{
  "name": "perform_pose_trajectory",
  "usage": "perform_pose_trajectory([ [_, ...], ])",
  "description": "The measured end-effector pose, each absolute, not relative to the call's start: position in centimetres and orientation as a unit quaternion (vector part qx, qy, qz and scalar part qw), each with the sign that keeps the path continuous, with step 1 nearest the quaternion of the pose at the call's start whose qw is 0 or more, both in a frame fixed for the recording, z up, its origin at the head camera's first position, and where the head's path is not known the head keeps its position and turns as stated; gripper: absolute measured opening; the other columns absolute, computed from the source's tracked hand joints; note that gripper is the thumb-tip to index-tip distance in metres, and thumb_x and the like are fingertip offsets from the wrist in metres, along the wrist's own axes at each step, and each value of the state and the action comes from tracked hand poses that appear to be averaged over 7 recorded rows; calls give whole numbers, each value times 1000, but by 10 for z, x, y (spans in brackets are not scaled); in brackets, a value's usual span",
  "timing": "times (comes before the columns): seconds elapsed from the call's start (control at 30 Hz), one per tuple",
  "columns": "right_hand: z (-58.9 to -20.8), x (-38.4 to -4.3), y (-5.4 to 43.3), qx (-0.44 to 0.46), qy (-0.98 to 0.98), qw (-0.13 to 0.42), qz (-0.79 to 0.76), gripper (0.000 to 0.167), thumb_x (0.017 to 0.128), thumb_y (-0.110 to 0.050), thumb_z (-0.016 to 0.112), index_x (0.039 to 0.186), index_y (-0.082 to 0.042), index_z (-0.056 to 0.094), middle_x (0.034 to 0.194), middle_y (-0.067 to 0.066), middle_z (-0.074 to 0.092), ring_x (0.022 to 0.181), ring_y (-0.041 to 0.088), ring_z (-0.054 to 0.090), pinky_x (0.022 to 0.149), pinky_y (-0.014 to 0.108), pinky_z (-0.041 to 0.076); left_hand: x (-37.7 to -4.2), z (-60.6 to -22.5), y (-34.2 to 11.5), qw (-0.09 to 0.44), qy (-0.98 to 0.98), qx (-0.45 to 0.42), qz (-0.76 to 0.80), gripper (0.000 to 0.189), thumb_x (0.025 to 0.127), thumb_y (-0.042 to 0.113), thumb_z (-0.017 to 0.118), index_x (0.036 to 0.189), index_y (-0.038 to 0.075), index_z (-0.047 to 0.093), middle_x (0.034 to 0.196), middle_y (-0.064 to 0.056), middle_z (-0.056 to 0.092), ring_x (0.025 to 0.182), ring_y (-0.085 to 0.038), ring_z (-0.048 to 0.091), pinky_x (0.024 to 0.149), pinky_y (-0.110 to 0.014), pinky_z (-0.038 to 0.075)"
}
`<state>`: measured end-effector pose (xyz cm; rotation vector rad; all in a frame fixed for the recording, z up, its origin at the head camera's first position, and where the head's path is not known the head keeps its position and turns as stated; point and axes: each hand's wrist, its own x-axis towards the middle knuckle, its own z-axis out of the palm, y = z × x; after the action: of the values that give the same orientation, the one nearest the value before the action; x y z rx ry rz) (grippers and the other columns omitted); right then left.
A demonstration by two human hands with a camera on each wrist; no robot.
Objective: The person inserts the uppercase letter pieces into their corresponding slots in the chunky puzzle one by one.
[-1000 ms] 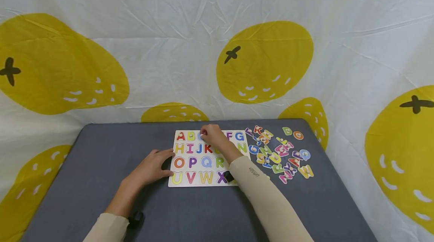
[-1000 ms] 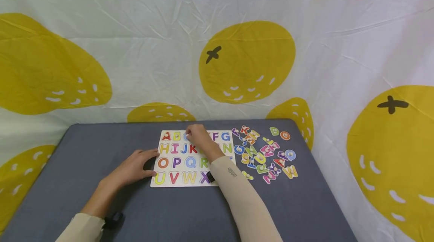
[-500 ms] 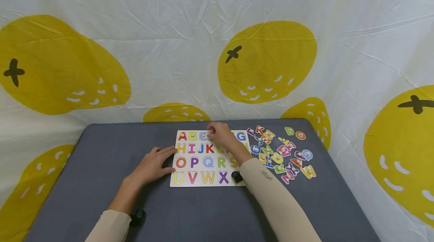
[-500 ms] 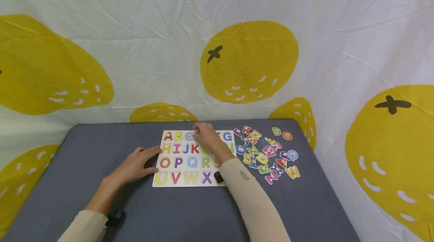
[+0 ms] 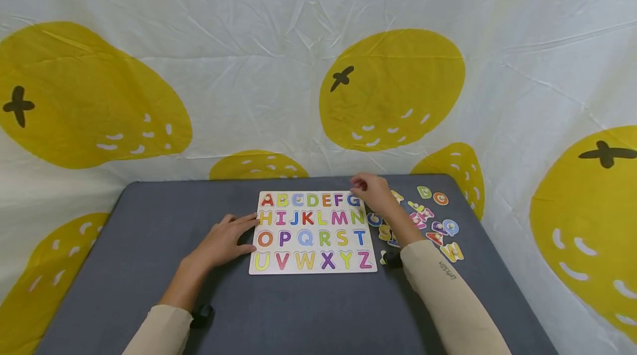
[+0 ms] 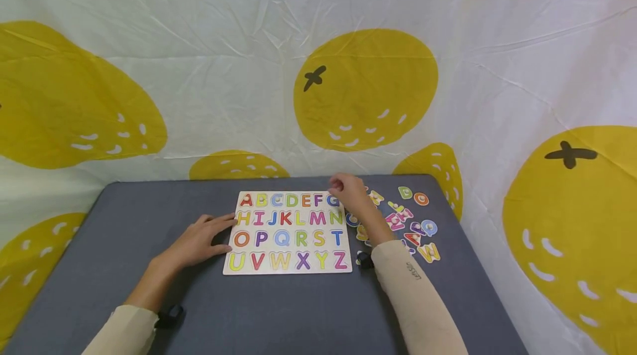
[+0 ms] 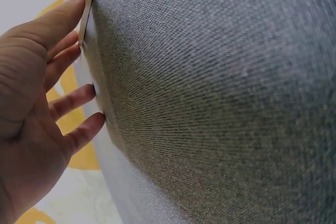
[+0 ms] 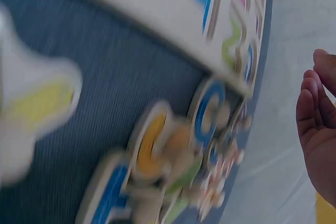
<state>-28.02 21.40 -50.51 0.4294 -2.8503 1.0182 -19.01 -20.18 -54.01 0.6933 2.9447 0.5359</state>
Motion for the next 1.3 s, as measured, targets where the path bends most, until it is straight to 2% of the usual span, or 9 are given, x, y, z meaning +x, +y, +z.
perform_pose_trajectory([
  [0.2,-506,-281,272,118,-946,58,296,30,98,-13,71,125,1,70,106,16,73,96,32,68,86,49,55,-189,-540,-203,28,959,225,168,74,86,34,84,151,15,55,160,-4,49,125,-33,50,92,-57,45],
  [0.43,-504,-272,329,88,-962,40,254,37,101,-13,66,134,3,64,118,23,71,105,39,68,87,53,56,-190,-544,-203,32,962,216,164,75,86,37,84,152,17,54,159,-3,50,126,-32,49,93,-56,45],
  [0.7,-509,-272,381,51,-974,25,219,40,102,-12,63,137,7,60,130,31,61,109,46,65,94,60,51,-191,-546,-202,37,961,218,169,74,86,39,84,152,18,55,158,-4,51,128,-34,48,93,-58,44],
  [1.0,-519,-279,398,21,-980,2,199,40,102,-13,59,135,10,60,125,33,63,114,50,60,99,63,46,-191,-543,-202,42,963,211,165,75,87,40,83,152,19,54,158,-3,51,129,-34,48,95,-59,44],
  [1.3,-529,-281,394,14,-981,31,190,33,100,-7,58,126,13,63,112,32,65,101,47,60,94,62,47,-191,-543,-203,41,964,204,163,76,87,40,83,153,19,54,158,-2,50,129,-33,47,95,-58,44],
])
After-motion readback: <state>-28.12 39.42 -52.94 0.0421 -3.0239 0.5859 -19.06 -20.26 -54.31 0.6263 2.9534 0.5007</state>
